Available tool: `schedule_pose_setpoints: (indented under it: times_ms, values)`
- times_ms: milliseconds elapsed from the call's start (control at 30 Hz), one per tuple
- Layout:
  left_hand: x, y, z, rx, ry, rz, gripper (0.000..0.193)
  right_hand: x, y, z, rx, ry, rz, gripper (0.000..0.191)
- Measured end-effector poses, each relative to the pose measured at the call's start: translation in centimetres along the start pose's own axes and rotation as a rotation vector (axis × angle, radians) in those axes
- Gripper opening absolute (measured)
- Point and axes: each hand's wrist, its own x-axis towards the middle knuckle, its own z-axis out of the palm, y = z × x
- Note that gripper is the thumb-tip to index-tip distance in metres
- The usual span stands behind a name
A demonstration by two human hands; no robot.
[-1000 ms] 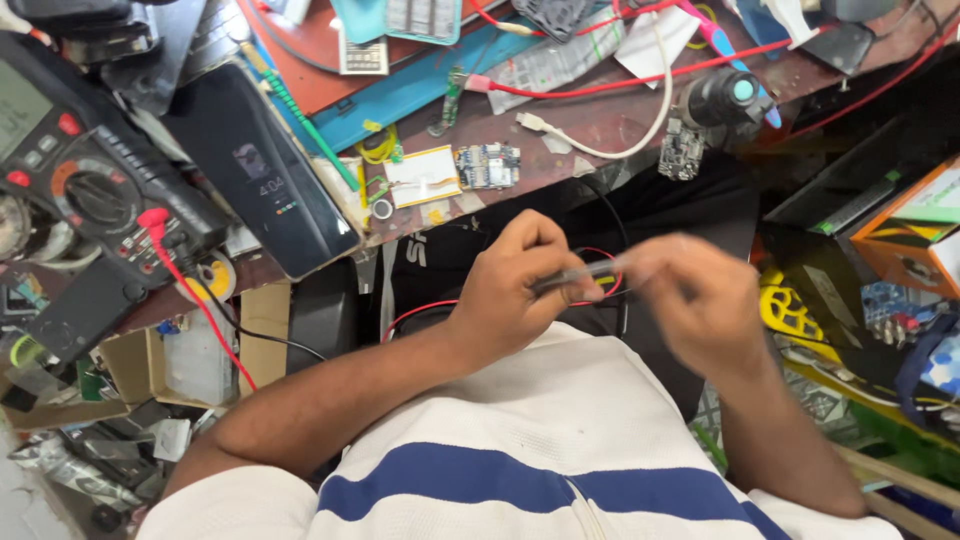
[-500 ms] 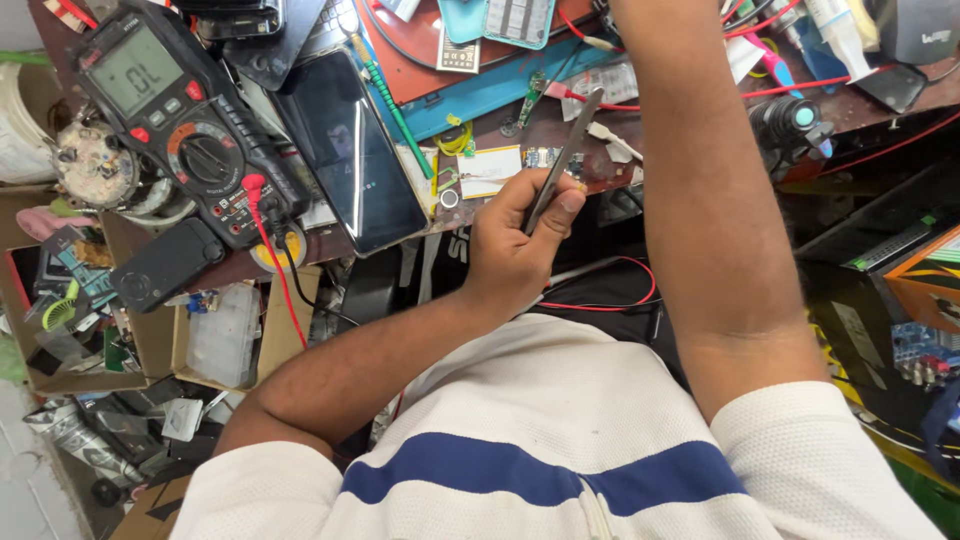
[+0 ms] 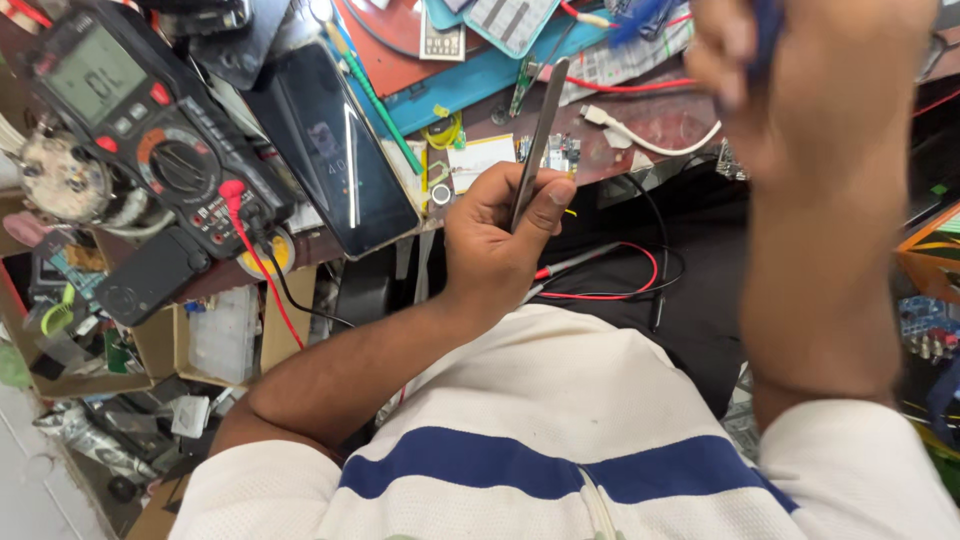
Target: The person sits at a cluttered repair workbench and solders a small circuit board. They strip and position a wire, use a soldering iron on the board, hold components with tweezers, and probe the board with multimeter test leads.
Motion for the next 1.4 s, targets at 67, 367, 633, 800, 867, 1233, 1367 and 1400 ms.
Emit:
schedule_pose_setpoints:
  times_ms: [67,367,633,800,867,1233,1367,1400]
  values:
    - [-0.5,-0.1,0.1,-0.023,-0.016,-0.057,0.015,-4.1,0.5,-3.0,-0.21,-0.027,0.033,0.018]
    - [1.9,-7.4,9.3,0.068,-0.227,-0.394,0.016,-13.0,6.6,-17.4,-0.473,0.005,0.279,0.032]
    - [7.6,-16.0,9.7,0.279,-0.282,-0.318,0.016,-10.4,13.2,-24.4,-0.911,-0.125,0.261,0.044]
    - [7.8,-17.9,5.0,0.38,-0.31,-0.285,0.016,-9.7,17.0,-22.5,-0.898,-0.177,0.226,0.044]
    - [9.2,-19.3,5.1,0.313,-0.32,-0.299,0.018,-8.3,17.8,-23.5,-0.914,-0.202,0.217,0.04]
    - [14.0,-30.1,10.3,0.29,-0.329,-0.452,0.02,-4.9,19.3,-35.4,-0.997,-0.184,0.282,0.045]
    - [14.2,-32.2,12.1,0.363,-0.347,-0.462,0.018,-4.8,19.2,-38.3,-1.066,-0.203,0.258,0.045]
    - [14.5,-32.8,12.8,0.389,-0.358,-0.462,0.017,-4.6,18.9,-39.2,-1.088,-0.2,0.257,0.045]
